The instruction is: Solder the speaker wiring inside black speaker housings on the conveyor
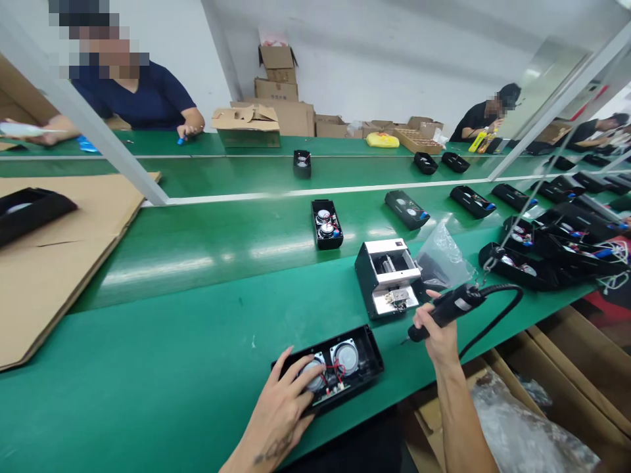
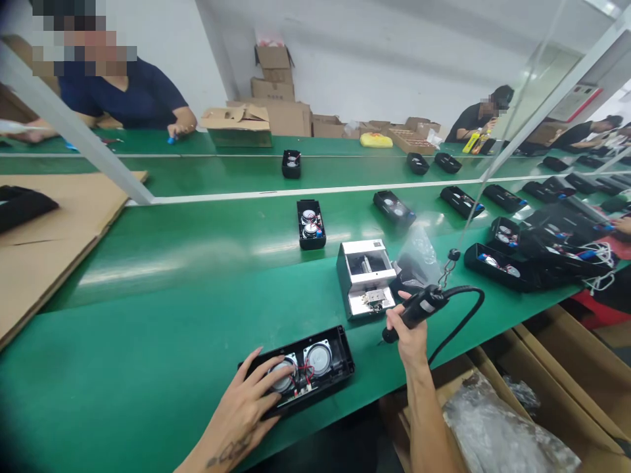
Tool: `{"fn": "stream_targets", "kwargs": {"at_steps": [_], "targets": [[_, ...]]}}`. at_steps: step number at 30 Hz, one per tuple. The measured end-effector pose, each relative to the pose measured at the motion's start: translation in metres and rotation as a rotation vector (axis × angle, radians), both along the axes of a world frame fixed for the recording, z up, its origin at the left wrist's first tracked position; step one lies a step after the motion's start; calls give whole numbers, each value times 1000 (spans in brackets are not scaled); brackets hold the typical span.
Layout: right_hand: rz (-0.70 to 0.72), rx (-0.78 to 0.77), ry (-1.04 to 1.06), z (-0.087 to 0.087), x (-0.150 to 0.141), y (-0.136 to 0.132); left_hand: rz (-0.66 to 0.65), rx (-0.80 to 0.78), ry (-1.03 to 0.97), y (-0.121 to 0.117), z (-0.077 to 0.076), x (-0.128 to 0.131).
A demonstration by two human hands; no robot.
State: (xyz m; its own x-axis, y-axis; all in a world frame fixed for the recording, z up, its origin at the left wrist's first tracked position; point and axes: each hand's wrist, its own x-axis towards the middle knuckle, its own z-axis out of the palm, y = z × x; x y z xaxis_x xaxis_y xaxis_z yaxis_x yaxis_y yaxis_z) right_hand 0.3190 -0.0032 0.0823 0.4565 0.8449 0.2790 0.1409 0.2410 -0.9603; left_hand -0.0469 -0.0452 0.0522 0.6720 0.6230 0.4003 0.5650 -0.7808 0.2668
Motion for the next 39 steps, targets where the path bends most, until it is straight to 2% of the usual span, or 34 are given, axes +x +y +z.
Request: {"fn": "stream_targets", "kwargs": {"at_steps": [3,6,9,11,17,23,25,29,33,39], "targets": [[-10,60,87,16,4,6,4,-4,-30,2,-3,0],[-50,164,109,41,1,15,-1,-19,-52,4,-4,-1],[16,314,124,65,-6,28,6,-35,-59,2,-3,-1],[76,342,91,73,-10,37,9,-35,-58,1,-3,-1],[117,189,2,72,-19,48,1,-42,1,1,-3,-2],[269,-26,-31,72,-24,24,-7,-44,-1,3,0,-2],[324,-39,23,70,-22,11,-7,-56,4,3,1,-1],[398,58,128,71,-18,-10,-2,-77,1,3,2,-1],[288,123,134,77,-23,-13,1,-64,-3,3,0,-2],[-64,252,14,86,-22,11,0,-34,-31,2,-3,-1]]}}
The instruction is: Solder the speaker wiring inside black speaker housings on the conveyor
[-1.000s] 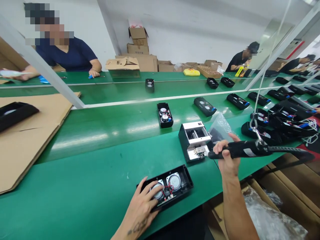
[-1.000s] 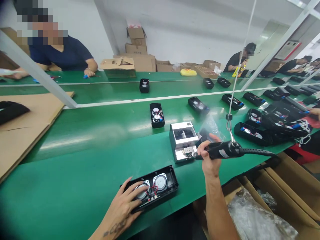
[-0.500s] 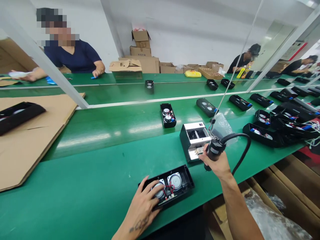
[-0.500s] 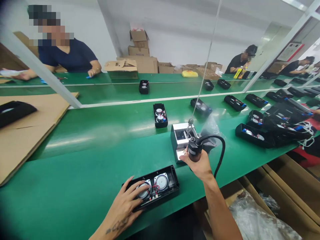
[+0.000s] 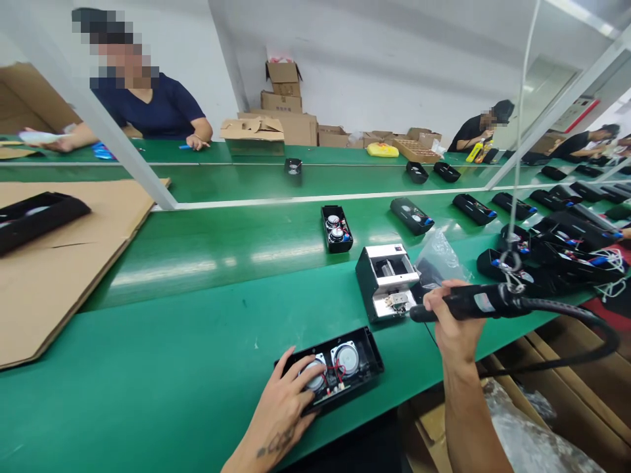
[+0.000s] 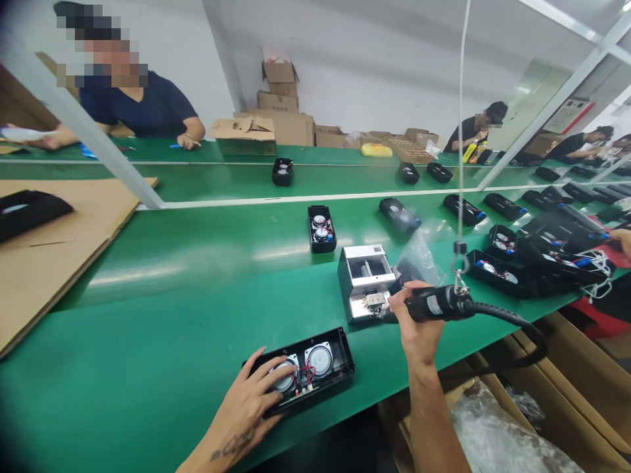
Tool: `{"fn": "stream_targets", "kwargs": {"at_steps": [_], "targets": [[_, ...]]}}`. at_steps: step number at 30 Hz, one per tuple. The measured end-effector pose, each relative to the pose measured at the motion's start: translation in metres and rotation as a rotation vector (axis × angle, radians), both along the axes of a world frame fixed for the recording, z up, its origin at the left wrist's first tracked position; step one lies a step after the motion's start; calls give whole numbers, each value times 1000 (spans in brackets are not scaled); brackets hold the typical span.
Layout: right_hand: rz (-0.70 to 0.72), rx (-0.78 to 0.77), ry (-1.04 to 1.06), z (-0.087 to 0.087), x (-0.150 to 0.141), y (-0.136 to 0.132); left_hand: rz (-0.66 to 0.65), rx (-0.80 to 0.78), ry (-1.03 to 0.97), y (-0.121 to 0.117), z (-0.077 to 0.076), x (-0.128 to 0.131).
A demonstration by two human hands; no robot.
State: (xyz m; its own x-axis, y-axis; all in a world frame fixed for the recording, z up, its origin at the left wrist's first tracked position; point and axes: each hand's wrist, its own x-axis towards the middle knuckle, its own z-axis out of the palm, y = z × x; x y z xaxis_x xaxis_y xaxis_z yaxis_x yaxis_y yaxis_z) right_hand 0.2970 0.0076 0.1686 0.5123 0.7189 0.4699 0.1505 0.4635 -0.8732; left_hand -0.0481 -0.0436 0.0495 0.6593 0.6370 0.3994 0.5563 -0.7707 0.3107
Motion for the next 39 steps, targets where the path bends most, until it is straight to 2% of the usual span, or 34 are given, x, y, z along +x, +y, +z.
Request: {"fn": "stream_targets", "kwargs": {"at_steps": [2,7,12,18,23,28,33,36,39], "targets": [[-43,28,-4,2,2,11,0,6,-5,0,-1,1],[-45,19,-19,1,-3,33,6,3,1,0,-2,1],[-39,-63,-49,-3,-8,44,7,-5,26,-1,-3,-1],[71,-218,-109,-10,-6,45,-2,-8,-7,0,0,-1],[181,-288,-84,-18,-9,19,4,0,3,-1,-2,0],[240,-124,112,-6,-17,-23,22,-21,47,-2,-7,-2],[497,68,223,10,-58,-60,24,-93,68,-1,-2,4],[681,50,214,9,-89,-72,47,-135,69,0,4,12],[784,-26,148,-5,-111,-75,48,-166,86,0,11,16]]}}
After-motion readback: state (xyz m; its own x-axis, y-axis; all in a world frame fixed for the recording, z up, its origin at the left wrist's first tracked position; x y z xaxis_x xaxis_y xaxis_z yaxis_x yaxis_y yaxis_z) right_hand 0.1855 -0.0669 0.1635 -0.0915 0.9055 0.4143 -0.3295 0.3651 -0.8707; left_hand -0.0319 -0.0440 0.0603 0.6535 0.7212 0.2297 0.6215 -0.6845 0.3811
